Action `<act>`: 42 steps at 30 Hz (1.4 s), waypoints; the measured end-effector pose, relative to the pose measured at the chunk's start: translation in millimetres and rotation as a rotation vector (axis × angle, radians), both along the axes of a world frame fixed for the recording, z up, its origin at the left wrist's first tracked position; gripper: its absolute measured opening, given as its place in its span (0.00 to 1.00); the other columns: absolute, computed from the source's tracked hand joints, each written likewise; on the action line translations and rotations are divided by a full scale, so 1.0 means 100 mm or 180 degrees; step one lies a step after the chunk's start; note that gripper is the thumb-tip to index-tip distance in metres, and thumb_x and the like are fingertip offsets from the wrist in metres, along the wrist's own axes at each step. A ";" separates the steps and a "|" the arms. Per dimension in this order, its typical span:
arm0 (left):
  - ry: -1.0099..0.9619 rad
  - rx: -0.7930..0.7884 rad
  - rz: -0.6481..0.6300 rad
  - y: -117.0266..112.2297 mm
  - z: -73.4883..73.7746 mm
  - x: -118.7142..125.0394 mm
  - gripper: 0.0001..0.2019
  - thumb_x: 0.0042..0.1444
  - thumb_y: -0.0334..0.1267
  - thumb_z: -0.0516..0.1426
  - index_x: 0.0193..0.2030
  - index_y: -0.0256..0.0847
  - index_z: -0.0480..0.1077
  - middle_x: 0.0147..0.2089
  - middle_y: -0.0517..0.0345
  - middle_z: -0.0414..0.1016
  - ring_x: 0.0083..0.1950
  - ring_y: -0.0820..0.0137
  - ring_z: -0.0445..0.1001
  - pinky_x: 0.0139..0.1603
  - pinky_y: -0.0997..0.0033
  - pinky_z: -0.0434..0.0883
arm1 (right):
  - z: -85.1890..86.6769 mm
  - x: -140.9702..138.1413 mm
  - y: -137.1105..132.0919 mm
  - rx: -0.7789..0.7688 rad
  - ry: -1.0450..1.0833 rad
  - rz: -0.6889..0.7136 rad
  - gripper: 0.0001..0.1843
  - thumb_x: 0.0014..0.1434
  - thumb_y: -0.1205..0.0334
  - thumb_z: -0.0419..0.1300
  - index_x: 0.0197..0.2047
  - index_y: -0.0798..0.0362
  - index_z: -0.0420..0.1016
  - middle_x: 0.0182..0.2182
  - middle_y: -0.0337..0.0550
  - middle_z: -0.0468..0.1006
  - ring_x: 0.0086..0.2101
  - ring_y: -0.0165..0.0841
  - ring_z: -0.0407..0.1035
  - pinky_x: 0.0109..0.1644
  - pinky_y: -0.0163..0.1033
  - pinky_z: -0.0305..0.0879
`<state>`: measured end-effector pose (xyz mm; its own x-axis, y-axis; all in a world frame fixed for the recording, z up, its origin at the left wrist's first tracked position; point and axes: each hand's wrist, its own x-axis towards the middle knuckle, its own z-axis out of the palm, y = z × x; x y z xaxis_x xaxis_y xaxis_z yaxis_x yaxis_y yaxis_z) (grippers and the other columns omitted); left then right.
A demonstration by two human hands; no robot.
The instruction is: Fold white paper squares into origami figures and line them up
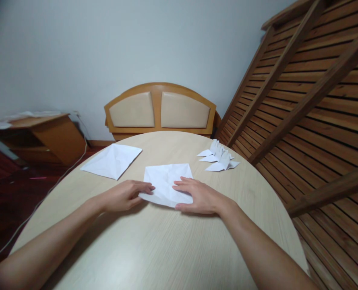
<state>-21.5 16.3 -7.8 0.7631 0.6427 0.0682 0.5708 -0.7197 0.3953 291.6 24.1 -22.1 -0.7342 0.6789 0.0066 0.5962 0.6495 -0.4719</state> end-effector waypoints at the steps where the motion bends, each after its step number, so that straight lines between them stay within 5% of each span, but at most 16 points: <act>1: -0.0073 -0.0040 0.0120 0.02 0.00 -0.02 0.16 0.64 0.33 0.50 0.53 0.40 0.74 0.53 0.50 0.80 0.52 0.63 0.78 0.55 0.63 0.71 | 0.02 0.03 0.01 -0.0069 0.0022 -0.0031 0.39 0.59 0.37 0.61 0.68 0.48 0.65 0.68 0.47 0.63 0.69 0.50 0.51 0.71 0.57 0.50; 6: -0.0355 -0.0349 0.0585 0.10 -0.04 -0.07 0.18 0.69 0.45 0.47 0.42 0.38 0.75 0.36 0.54 0.79 0.34 0.68 0.74 0.38 0.69 0.69 | 0.10 0.21 0.06 -0.0458 0.0482 -0.0182 0.34 0.65 0.37 0.52 0.67 0.47 0.67 0.66 0.48 0.67 0.65 0.51 0.58 0.69 0.60 0.50; 10: -0.0759 -0.0529 0.0976 0.18 -0.12 -0.09 0.20 0.69 0.50 0.47 0.37 0.38 0.73 0.33 0.56 0.76 0.33 0.68 0.70 0.36 0.68 0.68 | 0.06 0.28 0.12 -0.0732 0.1180 -0.0180 0.33 0.66 0.38 0.52 0.65 0.49 0.68 0.63 0.49 0.71 0.62 0.48 0.64 0.68 0.57 0.56; 13: -0.1083 -0.0705 0.1097 0.22 -0.18 -0.09 0.20 0.68 0.52 0.48 0.36 0.38 0.71 0.34 0.56 0.75 0.35 0.66 0.71 0.38 0.67 0.69 | -0.04 0.23 0.14 -0.0911 0.1487 -0.0642 0.30 0.64 0.43 0.58 0.64 0.51 0.66 0.56 0.51 0.77 0.55 0.46 0.72 0.62 0.54 0.66; 18: -0.1425 -0.0963 0.1368 0.24 -0.30 -0.04 0.19 0.66 0.51 0.51 0.52 0.37 0.68 0.36 0.54 0.77 0.33 0.65 0.75 0.33 0.67 0.72 | -0.19 0.11 0.17 -0.0802 0.1825 -0.1055 0.23 0.65 0.51 0.59 0.60 0.49 0.65 0.46 0.47 0.81 0.45 0.42 0.78 0.50 0.49 0.75; 20: -0.1521 -0.0707 0.1675 0.22 -0.36 0.01 0.27 0.65 0.47 0.53 0.66 0.37 0.57 0.47 0.46 0.77 0.39 0.62 0.78 0.36 0.64 0.75 | -0.23 0.07 0.19 -0.0677 0.1857 -0.1097 0.24 0.65 0.52 0.59 0.61 0.48 0.63 0.49 0.47 0.80 0.44 0.41 0.78 0.49 0.49 0.75; 22: -0.1502 -0.0112 0.1915 0.19 -0.40 0.06 0.39 0.63 0.45 0.56 0.74 0.38 0.40 0.63 0.35 0.68 0.53 0.56 0.76 0.46 0.56 0.77 | -0.27 0.06 0.21 -0.0515 0.1766 -0.1146 0.27 0.65 0.53 0.59 0.64 0.48 0.61 0.51 0.48 0.79 0.44 0.40 0.78 0.49 0.49 0.74; 24: -0.1147 0.0671 0.1746 0.14 -0.42 0.12 0.41 0.61 0.43 0.58 0.75 0.39 0.40 0.75 0.33 0.45 0.71 0.48 0.59 0.62 0.46 0.68 | -0.31 0.08 0.23 -0.0359 0.1587 -0.1224 0.32 0.65 0.53 0.58 0.69 0.49 0.56 0.51 0.49 0.80 0.44 0.40 0.77 0.51 0.50 0.73; 26: -0.0731 0.1080 0.1400 0.09 -0.44 0.17 0.36 0.61 0.40 0.58 0.73 0.41 0.49 0.78 0.40 0.31 0.77 0.46 0.40 0.71 0.41 0.55 | -0.34 0.11 0.25 -0.0163 0.1377 -0.1346 0.38 0.66 0.53 0.57 0.73 0.51 0.47 0.52 0.50 0.80 0.45 0.41 0.77 0.53 0.52 0.72; 28: -0.0376 0.1060 0.1076 0.04 -0.45 0.23 0.31 0.62 0.39 0.57 0.71 0.41 0.56 0.79 0.42 0.33 0.77 0.45 0.37 0.72 0.40 0.53 | -0.34 0.13 0.26 0.0181 0.1113 -0.1484 0.40 0.65 0.52 0.57 0.74 0.53 0.45 0.54 0.52 0.78 0.48 0.43 0.75 0.55 0.53 0.70; 34: 0.0084 0.0663 0.0760 -0.10 -0.43 0.37 0.26 0.67 0.40 0.52 0.70 0.40 0.59 0.77 0.42 0.46 0.76 0.50 0.46 0.71 0.44 0.56 | -0.11 -0.11 0.06 0.1568 0.0348 -0.1806 0.26 0.65 0.55 0.57 0.63 0.56 0.69 0.53 0.57 0.75 0.55 0.50 0.68 0.61 0.56 0.64; 39: 0.0318 0.0378 0.0457 -0.16 -0.42 0.42 0.27 0.71 0.43 0.44 0.74 0.37 0.50 0.76 0.44 0.50 0.76 0.55 0.48 0.73 0.46 0.53 | -0.14 -0.47 -0.19 0.0923 0.0239 -0.0515 0.32 0.70 0.45 0.49 0.72 0.49 0.56 0.70 0.50 0.59 0.68 0.44 0.52 0.71 0.55 0.50; 42: 0.0399 0.0312 0.0425 -0.16 -0.43 0.41 0.29 0.71 0.45 0.43 0.75 0.38 0.46 0.76 0.44 0.47 0.77 0.57 0.46 0.74 0.49 0.51 | -0.26 -0.52 -0.21 0.0407 0.0031 -0.0217 0.38 0.70 0.39 0.43 0.76 0.48 0.44 0.73 0.47 0.47 0.72 0.43 0.41 0.74 0.57 0.39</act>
